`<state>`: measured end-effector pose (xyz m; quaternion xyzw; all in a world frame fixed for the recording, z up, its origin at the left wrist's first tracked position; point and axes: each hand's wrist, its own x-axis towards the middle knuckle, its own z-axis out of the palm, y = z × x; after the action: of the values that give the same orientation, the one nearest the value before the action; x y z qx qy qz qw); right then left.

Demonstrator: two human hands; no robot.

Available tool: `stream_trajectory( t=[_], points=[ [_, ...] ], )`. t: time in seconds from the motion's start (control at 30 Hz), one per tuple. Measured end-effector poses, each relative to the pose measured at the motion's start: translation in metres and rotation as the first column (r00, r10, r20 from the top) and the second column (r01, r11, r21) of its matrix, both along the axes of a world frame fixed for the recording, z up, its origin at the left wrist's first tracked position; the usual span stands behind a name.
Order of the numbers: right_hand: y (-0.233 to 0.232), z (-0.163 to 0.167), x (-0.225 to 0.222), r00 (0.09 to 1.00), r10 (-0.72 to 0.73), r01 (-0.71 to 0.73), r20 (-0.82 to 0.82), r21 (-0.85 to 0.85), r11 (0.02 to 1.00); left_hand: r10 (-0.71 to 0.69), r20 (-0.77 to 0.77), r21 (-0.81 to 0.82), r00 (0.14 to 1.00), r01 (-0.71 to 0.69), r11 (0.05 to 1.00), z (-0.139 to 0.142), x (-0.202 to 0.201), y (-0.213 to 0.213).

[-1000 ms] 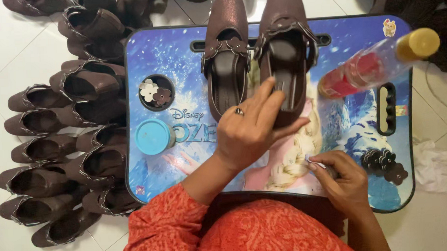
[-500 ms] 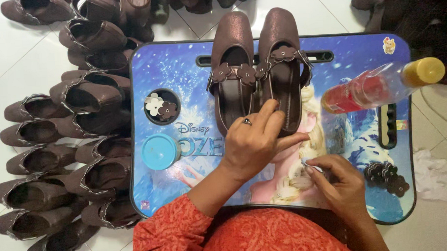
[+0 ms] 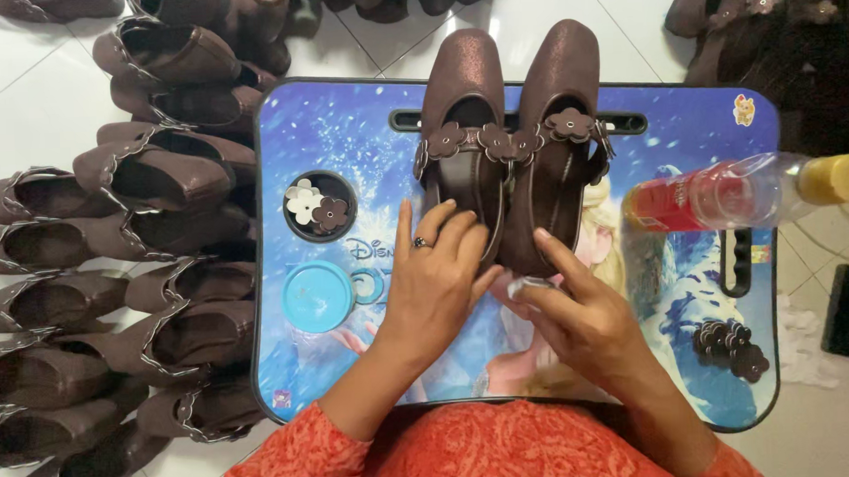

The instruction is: The person wipes the exterior and interior of brown children's shoes using a white cloth. They handle one shoe at a time, turning it over to clean different sides, then place it back on the floor among other shoes.

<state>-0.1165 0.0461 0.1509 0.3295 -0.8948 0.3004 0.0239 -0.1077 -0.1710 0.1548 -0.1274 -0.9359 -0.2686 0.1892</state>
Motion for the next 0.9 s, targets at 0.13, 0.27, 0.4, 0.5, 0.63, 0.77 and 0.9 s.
stream_trajectory(
  t=[0.13,0.27,0.4,0.5,0.63,0.77,0.9],
  points=[
    [-0.019,0.010,-0.008,1.000,0.000,-0.002,-0.030,-0.053,0.999,-0.048,-0.026,0.100,0.999,0.050,0.994,-0.007,0.000,-0.014],
    [-0.025,0.016,-0.008,0.999,-0.028,0.029,0.035,-0.019,0.999,0.021,-0.022,0.123,1.000,-0.018,0.992,-0.009,0.004,-0.026],
    [-0.023,0.006,-0.008,0.998,-0.038,0.040,0.057,-0.024,0.999,0.092,-0.061,0.094,0.994,-0.086,0.992,-0.007,0.001,-0.034],
    [-0.017,-0.008,-0.010,1.000,0.011,-0.011,0.008,0.002,1.000,0.055,-0.022,0.084,0.998,-0.053,0.995,-0.005,-0.001,-0.032],
    [-0.005,-0.021,-0.014,0.992,0.090,-0.092,-0.087,-0.017,0.996,-0.098,0.083,0.110,0.992,0.089,0.990,-0.005,-0.003,-0.022],
    [-0.002,-0.024,-0.018,0.991,0.104,-0.104,-0.090,0.005,0.995,-0.055,0.078,0.120,0.995,0.046,0.992,0.000,-0.005,-0.023],
    [-0.007,-0.025,-0.020,0.990,0.100,-0.100,-0.101,0.010,0.995,0.144,0.246,0.029,0.959,-0.156,0.987,0.013,-0.035,-0.011]
  ],
)
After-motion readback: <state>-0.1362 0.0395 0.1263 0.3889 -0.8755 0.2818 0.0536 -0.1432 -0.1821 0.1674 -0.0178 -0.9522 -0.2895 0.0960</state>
